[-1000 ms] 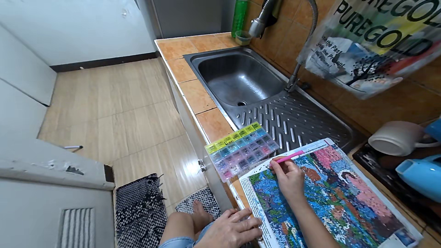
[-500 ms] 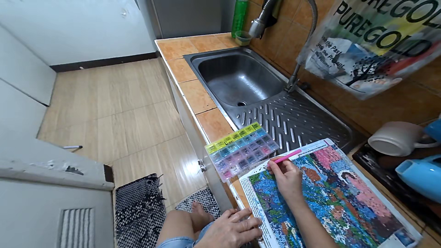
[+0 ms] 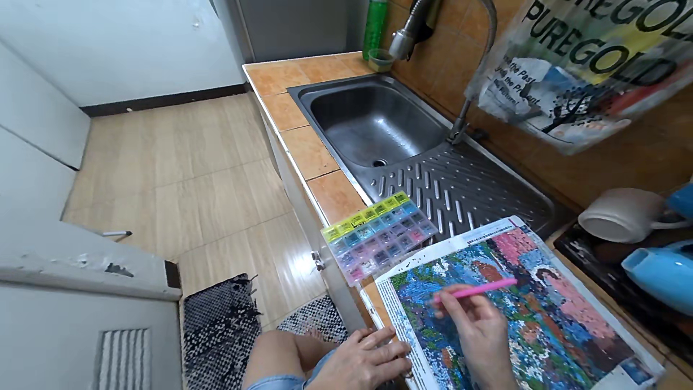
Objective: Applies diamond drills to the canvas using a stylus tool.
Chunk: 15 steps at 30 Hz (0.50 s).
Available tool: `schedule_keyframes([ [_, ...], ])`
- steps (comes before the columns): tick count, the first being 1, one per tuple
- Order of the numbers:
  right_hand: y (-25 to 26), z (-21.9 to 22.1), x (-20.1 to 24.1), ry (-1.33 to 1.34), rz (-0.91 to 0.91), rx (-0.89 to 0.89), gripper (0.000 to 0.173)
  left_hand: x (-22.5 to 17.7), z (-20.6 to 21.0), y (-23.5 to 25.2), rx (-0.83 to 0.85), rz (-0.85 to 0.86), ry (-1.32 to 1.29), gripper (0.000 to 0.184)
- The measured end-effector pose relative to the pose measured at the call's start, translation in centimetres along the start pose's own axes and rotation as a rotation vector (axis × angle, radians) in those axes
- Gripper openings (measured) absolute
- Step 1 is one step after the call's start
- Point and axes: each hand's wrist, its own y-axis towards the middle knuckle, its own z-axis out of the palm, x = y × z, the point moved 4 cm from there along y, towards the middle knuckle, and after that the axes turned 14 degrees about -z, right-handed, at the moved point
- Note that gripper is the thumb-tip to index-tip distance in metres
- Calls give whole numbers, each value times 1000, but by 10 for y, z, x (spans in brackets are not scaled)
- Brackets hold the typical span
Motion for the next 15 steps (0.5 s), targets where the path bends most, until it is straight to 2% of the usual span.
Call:
schedule_keyframes([
  [6, -33, 0, 0, 21, 101, -5, 9, 0, 1, 0, 7, -2, -14, 46],
  [15, -40, 2, -9, -70, 8, 24, 12, 1, 2, -1, -24, 8, 10, 46],
])
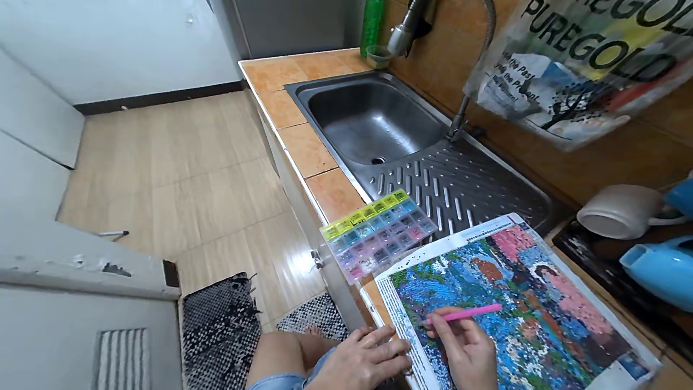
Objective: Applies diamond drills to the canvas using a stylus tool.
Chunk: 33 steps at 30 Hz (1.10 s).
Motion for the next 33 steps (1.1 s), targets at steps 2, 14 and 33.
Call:
schedule_keyframes([
  [2, -1, 1, -1, -1, -17, -1, 12, 0, 0, -1, 2, 4, 1, 47],
  [14, -1, 2, -2, -61, -85, 46, 13, 0, 0, 0, -1, 9, 21, 46],
  [33, -4, 11, 8, -328, -445, 185, 14, 1, -1, 1, -2, 20, 19, 46],
])
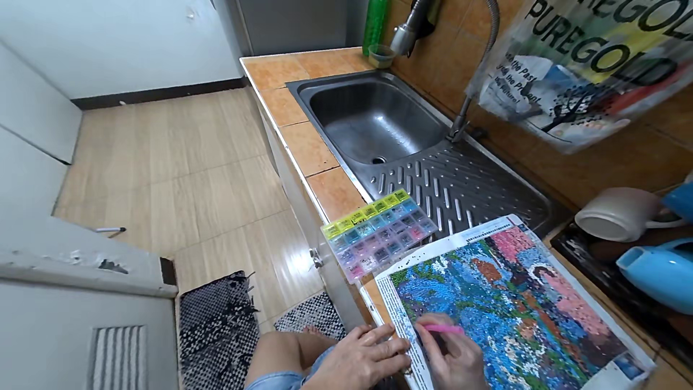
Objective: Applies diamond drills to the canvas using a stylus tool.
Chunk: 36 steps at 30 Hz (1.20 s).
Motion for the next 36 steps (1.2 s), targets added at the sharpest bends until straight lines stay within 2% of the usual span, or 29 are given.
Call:
schedule_keyframes([
  [3, 2, 0, 1, -30, -17, 33, 12, 0, -1, 1, 7, -1, -12, 46],
  [6, 8, -6, -8, 133, 192, 21, 14, -1, 0, 0, 23, -10, -15, 47],
  [9, 22, -16, -22, 289, 354, -99, 13, 0, 0, 0, 48, -18, -33, 48],
  [12, 43, -21, -36, 282, 349, -209, 13, -1, 0, 0, 45, -20, -38, 47],
  [17, 65, -9, -65, 225, 381, -229, 14, -1, 0, -1, 26, -12, -28, 46],
  [26, 70, 6, -78, 95, 357, -127, 16, -1, 1, -2, 17, -14, -13, 47],
  [36, 71, 9, -80, 63, 328, -120, 15, -1, 0, -1, 12, -14, -9, 49],
])
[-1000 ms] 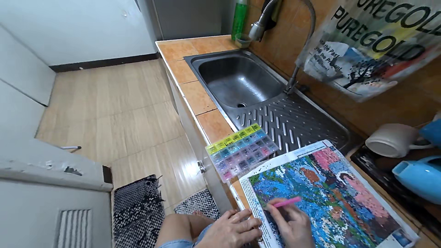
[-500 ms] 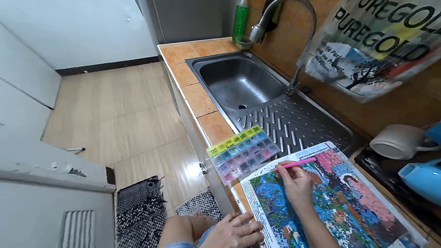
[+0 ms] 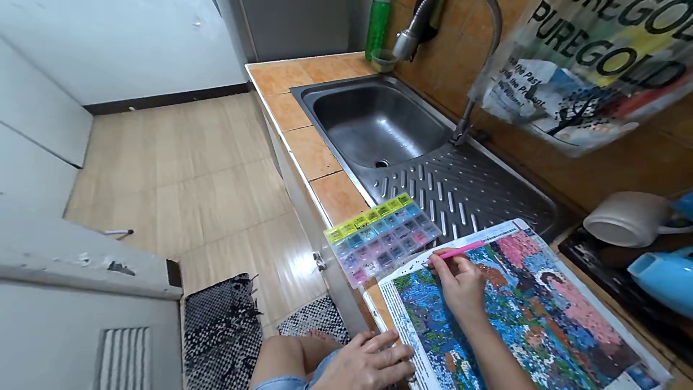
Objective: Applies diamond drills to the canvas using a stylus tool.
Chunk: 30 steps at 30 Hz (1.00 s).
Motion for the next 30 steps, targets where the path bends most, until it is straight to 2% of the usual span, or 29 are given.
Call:
schedule_keyframes([
  [10, 1, 3, 0, -8, -10, 23, 13, -1, 1, 0, 1, -3, 2, 46],
  [19, -1, -5, 4, 249, 196, -34, 8, 0, 1, 0, 5, 0, 0, 47],
  [30, -57, -29, 41, 332, 197, -30, 10, 0, 0, 1, 16, -4, -20, 48],
])
